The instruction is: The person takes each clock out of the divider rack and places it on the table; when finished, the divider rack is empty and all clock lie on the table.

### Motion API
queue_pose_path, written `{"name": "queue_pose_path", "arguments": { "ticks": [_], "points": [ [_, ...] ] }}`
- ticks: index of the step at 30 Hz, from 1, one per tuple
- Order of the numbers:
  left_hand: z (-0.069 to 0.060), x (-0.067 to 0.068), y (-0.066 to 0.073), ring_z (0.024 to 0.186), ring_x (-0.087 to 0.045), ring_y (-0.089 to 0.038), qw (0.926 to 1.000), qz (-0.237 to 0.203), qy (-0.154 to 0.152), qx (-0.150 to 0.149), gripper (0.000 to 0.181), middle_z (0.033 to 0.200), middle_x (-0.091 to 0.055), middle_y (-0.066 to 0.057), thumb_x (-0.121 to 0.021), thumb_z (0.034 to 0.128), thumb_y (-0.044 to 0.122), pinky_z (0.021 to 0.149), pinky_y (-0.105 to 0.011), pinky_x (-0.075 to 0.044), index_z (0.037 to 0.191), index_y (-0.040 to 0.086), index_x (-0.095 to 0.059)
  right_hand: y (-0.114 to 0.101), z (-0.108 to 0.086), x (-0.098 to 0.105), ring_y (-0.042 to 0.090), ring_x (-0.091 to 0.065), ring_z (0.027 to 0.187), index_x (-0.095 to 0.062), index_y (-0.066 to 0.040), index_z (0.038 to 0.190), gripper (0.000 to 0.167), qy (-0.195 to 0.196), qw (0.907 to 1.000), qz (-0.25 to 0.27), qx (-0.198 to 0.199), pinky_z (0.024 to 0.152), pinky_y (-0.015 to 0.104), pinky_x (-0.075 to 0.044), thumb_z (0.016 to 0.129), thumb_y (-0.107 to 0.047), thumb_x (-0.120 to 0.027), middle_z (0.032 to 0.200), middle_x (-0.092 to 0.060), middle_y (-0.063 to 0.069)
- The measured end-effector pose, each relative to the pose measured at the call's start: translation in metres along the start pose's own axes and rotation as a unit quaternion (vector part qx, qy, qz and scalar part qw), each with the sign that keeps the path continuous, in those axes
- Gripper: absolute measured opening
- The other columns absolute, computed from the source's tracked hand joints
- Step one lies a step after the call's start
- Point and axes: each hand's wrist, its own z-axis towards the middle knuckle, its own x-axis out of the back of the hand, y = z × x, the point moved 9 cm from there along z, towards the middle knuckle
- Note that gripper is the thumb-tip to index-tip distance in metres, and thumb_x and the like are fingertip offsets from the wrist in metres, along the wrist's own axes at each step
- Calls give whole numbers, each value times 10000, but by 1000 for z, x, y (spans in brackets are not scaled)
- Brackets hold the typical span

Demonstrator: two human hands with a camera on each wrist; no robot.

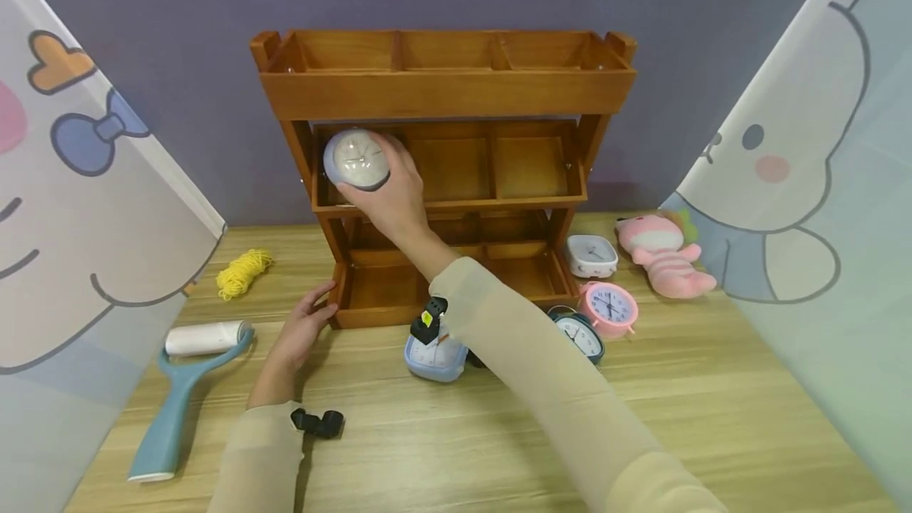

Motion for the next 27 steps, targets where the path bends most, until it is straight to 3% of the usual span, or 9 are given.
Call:
{"name": "queue_pose_path", "arguments": {
  "ticks": [8, 14, 21, 27],
  "points": [
    [-2, -1, 0, 1394, -201, -390, 10000, -23, 44, 11, 531, 1586, -87, -192, -411, 1046, 53, 1127, -507, -204, 1525, -38, -200, -11, -17, 16, 111, -447, 1227, -496, -162, 1416, 800, -151, 9994, 179, 268, 973, 287, -414, 725, -297, -875, 1436, -438, -9],
    [-2, -1, 2, 1402, -194, -374, 10000, 9, 80, 38, 525, 1588, -95, -188, -411, 1047, 57, 1125, -501, -209, 1525, -32, -212, -14, -42, 22, 141, -433, 1273, -522, -161, 1408, 791, -501, 9973, 260, 459, 990, 313, -413, 714, -273, -886, 1469, -417, 11],
    [-3, -2, 2, 1397, -201, -374, 9999, 27, 85, 101, 528, 1580, -106, -209, -417, 1046, 66, 1124, -496, -216, 1523, -35, -213, -2, -80, 19, 159, -466, 1248, -544, -151, 1388, 788, -1111, 9930, 126, 377, 971, 318, -435, 694, -256, -902, 1450, -438, 3],
    [-1, 0, 0, 1397, -202, -370, 9999, 24, 104, 129, 526, 1583, -102, -200, -403, 1046, 52, 1125, -490, -222, 1529, -24, -207, 15, -108, 16, 194, -483, 1235, -543, -156, 1382, 782, -1524, 9883, 14, 0, 952, 383, -459, 696, -276, -899, 1443, -447, 7]
  ]
}}
